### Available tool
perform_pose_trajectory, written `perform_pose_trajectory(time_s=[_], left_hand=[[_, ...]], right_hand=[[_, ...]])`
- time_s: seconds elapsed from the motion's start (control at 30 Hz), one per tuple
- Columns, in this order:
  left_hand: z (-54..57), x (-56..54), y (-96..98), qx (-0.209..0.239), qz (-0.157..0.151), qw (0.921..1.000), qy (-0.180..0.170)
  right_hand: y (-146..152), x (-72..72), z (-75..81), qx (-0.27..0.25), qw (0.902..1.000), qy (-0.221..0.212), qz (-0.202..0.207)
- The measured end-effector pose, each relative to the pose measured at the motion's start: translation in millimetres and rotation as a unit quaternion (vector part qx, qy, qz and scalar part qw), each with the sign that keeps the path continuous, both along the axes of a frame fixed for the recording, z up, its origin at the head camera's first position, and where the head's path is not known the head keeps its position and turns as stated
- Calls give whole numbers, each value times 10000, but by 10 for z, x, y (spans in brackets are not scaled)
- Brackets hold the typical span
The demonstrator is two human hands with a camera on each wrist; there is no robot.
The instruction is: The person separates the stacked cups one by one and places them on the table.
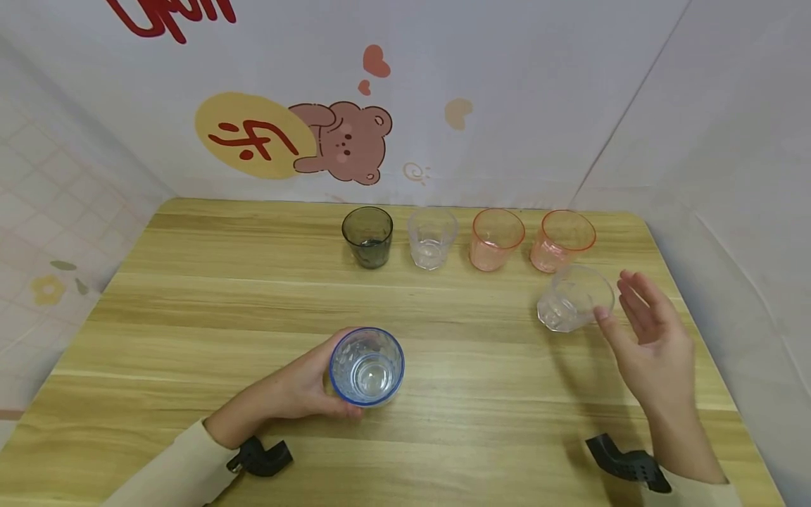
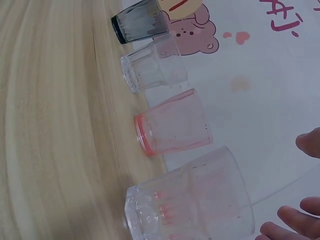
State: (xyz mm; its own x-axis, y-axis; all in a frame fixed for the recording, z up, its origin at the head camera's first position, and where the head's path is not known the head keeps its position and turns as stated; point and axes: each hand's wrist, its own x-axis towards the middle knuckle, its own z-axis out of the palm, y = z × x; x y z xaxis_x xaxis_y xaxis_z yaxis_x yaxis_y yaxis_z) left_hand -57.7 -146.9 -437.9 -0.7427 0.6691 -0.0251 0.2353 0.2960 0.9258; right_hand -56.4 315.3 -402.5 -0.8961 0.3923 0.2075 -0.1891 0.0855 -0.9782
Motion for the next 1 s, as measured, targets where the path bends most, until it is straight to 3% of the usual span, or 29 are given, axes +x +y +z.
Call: perform_pose_trajectory(time_s=[0.2,0.47,0.73,1.0], left_hand=[[1,-9,1,40,-37,10000,34],[-2,-17,1,44,-40,10000,-23],[-7,-4,-9,15,-48,10000,-27],[-19,0,-13,81,-58,9999,-123]], right_hand=[[-38,15,49,189,9991,367,40],[-79,25,72,68,9921,1060,667],[-136,5,65,-44,9748,1760,1373],[-190,-21,69,-103,9571,2150,1938]])
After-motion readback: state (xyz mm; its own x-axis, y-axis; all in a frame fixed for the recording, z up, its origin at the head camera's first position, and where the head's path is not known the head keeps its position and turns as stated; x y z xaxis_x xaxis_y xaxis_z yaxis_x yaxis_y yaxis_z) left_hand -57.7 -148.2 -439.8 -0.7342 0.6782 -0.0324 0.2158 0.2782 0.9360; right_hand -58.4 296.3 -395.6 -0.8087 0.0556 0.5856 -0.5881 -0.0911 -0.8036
